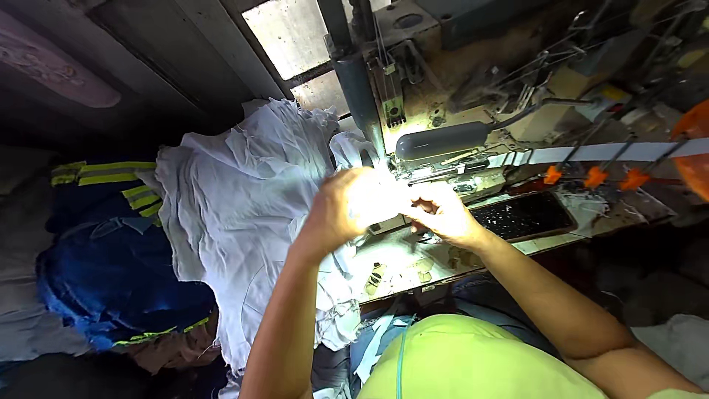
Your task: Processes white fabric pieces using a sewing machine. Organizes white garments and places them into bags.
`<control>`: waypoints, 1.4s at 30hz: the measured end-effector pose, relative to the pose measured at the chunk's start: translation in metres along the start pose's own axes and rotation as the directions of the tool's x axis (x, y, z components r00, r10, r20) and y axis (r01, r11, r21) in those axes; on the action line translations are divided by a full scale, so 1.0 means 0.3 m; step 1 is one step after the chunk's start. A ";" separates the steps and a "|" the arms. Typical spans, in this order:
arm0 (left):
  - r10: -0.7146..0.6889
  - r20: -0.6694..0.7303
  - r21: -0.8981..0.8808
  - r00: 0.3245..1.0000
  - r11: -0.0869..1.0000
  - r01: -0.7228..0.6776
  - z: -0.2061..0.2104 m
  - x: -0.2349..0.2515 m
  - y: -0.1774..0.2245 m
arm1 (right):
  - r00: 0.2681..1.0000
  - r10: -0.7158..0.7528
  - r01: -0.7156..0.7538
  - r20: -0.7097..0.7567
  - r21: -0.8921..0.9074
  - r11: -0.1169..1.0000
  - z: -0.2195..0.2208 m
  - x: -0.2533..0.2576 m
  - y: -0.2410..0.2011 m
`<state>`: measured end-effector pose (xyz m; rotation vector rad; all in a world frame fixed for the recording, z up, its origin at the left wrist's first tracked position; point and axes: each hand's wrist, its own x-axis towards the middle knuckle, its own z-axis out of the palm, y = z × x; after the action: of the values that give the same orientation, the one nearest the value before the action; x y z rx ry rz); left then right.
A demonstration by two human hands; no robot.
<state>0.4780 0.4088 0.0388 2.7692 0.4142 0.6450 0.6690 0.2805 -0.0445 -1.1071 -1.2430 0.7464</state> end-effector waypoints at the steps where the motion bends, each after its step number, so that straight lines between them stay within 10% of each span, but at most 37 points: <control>1: -0.063 -0.026 0.028 0.998 0.998 0.063 -0.013 0.019 -0.064 | 1.000 0.007 -0.007 0.008 0.004 1.000 -0.001 0.004 -0.001; 7: -0.192 -0.049 -0.028 0.980 0.981 0.191 0.039 0.036 -0.251 | 1.000 -0.019 0.020 0.024 -0.029 0.999 -0.004 0.002 -0.007; 16: 0.192 -0.215 -0.010 0.958 0.980 -0.199 -0.012 -0.161 0.097 | 0.967 -0.018 -0.033 0.254 0.194 0.981 0.011 -0.141 -0.114; 23: 0.249 -0.262 -0.174 0.932 0.938 -0.299 0.108 -0.206 0.209 | 0.964 -0.247 0.254 0.100 -0.064 0.965 0.023 -0.247 -0.092; 29: 0.329 -0.194 0.376 0.924 0.895 -0.240 0.274 -0.159 0.065 | 0.926 -0.355 0.356 0.128 0.012 0.934 -0.058 -0.293 -0.084; 42: 0.263 -0.220 0.525 0.940 0.843 -0.113 0.187 -0.095 0.070 | 0.930 -0.367 0.363 -0.003 -0.151 0.920 -0.066 -0.319 0.001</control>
<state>0.4839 0.3691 -0.0142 3.2549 0.4173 1.1399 0.6681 0.1885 -0.0774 -0.9608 -1.4449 0.3558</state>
